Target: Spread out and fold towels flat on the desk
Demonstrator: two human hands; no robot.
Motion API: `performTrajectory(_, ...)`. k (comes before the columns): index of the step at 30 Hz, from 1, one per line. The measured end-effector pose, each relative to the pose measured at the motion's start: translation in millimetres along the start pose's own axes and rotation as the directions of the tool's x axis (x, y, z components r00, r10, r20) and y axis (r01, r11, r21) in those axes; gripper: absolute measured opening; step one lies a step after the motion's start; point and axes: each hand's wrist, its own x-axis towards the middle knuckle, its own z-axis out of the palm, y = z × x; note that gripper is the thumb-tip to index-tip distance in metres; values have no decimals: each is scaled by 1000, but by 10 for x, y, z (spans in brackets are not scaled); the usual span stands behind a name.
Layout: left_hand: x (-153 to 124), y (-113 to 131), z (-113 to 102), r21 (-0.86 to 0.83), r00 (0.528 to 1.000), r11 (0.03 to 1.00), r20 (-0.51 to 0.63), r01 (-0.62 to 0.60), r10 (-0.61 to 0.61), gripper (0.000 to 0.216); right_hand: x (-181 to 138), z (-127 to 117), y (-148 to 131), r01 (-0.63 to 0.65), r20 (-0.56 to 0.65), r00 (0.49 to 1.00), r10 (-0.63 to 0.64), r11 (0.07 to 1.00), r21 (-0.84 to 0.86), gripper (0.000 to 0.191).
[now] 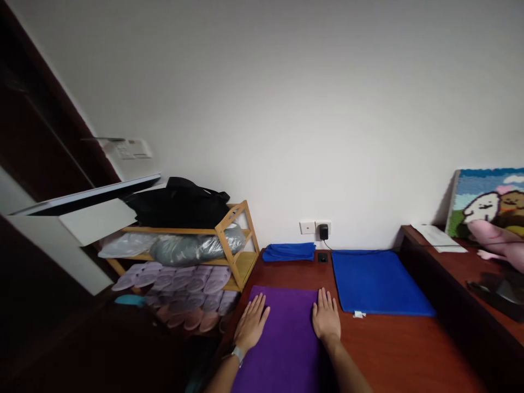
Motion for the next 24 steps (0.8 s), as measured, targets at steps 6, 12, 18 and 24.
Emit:
performTrajectory(6, 38, 414, -46, 19, 991, 997, -102, -81, 83, 64, -5, -40, -15, -8, 1, 1000, 8, 999, 41, 66)
performTrajectory(12, 282, 1487, 130, -85, 937, 933, -56, -350, 346, 63, -28, -18, 28, 50, 27, 998, -49, 999, -17, 63)
performTrajectory(18, 387, 1462, 318, -178, 959, 944, 13, -277, 284, 62, 8, 140, 73, 56, 7, 998, -55, 995, -79, 65)
performTrajectory(24, 389, 339, 15, -71, 998, 997, 52, -36, 40, 65, 32, 185, 74, 33, -19, 999, -34, 998, -52, 69)
